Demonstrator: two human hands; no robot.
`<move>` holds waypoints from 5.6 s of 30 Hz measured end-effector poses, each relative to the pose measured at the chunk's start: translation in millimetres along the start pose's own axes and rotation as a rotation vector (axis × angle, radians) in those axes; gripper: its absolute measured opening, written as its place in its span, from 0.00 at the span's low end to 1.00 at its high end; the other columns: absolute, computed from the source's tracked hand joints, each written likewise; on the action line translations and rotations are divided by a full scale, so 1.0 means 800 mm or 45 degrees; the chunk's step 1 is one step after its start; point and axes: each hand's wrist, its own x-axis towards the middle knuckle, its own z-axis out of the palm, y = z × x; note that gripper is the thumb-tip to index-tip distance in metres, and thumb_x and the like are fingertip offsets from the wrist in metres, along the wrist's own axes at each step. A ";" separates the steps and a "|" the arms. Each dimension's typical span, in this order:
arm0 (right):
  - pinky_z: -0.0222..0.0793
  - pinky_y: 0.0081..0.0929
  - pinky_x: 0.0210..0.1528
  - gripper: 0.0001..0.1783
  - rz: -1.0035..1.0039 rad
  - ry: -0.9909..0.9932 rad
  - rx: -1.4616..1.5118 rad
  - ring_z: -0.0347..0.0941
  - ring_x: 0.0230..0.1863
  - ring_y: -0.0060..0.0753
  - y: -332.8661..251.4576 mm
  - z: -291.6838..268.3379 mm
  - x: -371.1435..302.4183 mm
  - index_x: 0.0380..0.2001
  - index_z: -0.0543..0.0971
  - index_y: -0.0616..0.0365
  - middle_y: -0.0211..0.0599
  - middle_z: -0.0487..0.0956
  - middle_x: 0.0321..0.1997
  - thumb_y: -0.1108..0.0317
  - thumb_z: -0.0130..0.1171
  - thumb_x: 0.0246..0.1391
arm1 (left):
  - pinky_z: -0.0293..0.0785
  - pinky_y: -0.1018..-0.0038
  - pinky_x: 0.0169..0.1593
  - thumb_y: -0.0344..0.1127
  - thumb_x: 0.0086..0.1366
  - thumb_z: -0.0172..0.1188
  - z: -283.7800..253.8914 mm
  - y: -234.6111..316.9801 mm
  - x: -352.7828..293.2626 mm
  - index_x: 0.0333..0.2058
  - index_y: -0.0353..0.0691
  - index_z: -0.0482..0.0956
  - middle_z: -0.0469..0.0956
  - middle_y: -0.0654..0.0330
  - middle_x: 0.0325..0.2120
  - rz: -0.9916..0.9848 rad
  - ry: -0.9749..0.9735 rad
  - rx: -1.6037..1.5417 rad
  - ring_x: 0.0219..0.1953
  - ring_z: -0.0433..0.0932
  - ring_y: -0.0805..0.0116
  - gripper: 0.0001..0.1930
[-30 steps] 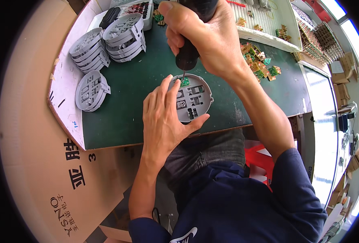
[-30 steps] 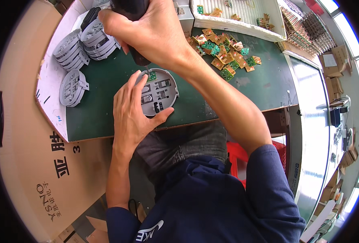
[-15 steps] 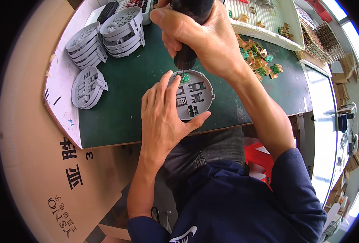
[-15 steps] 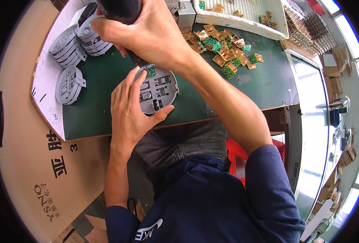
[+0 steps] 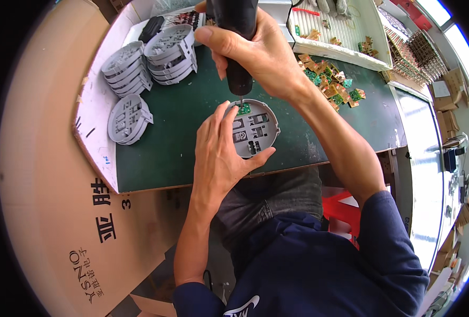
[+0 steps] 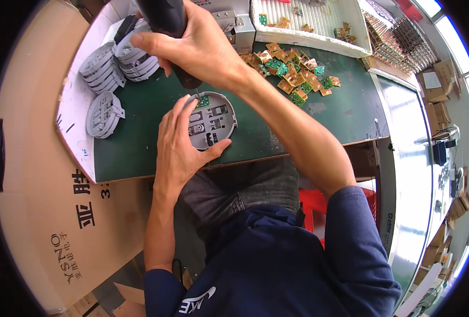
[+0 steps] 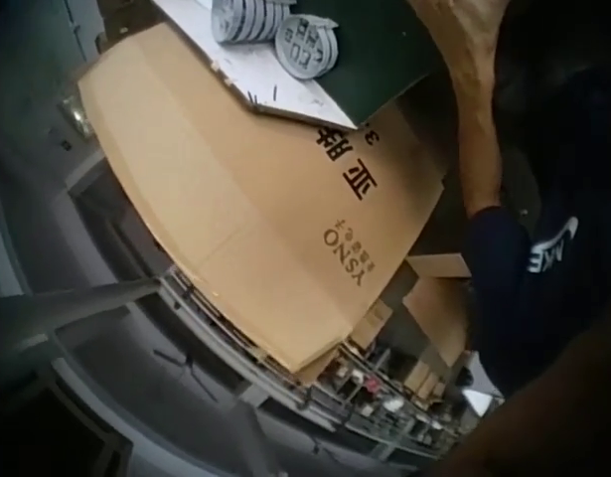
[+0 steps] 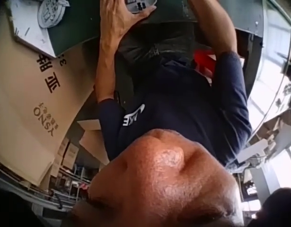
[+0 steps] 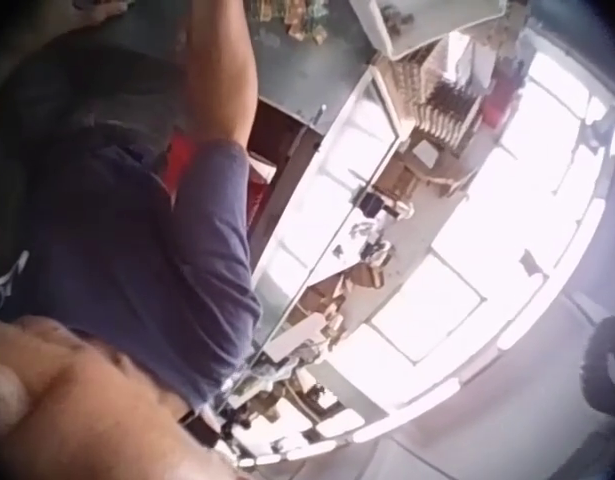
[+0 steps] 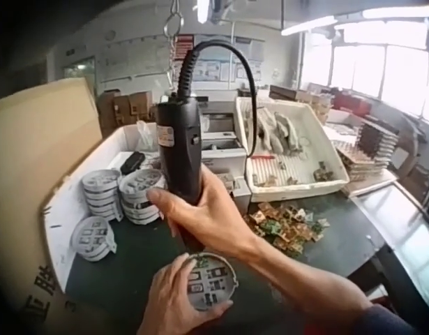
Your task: Assembling circuit boards into circular plastic housings using an electric screwdriver and then packing the finished units into a large shipping box.
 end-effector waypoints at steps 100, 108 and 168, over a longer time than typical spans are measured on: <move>0.67 0.22 0.50 0.22 0.355 0.156 -0.826 0.70 0.45 0.22 0.066 -0.095 -0.211 0.65 0.73 0.59 0.38 0.78 0.52 0.66 0.53 0.70 | 0.58 0.45 0.71 0.68 0.53 0.67 -0.263 0.078 -0.705 0.73 0.40 0.50 0.52 0.45 0.72 0.186 2.768 -1.562 0.73 0.52 0.42 0.58; 0.70 0.18 0.41 0.22 0.405 0.251 -0.793 0.73 0.40 0.20 0.055 -0.071 -0.206 0.64 0.73 0.58 0.35 0.80 0.44 0.70 0.55 0.68 | 0.69 0.52 0.63 0.60 0.66 0.62 -0.216 -0.010 -0.489 0.61 0.36 0.71 0.71 0.45 0.60 -0.821 0.869 -1.803 0.60 0.71 0.47 0.36; 0.74 0.34 0.40 0.17 0.023 0.261 -1.415 0.76 0.35 0.40 0.033 -0.079 -0.205 0.45 0.80 0.57 0.37 0.77 0.35 0.70 0.70 0.52 | 0.64 0.54 0.65 0.52 0.56 0.74 -0.008 0.037 0.035 0.59 0.39 0.75 0.67 0.43 0.63 0.027 0.042 -0.019 0.64 0.64 0.44 0.37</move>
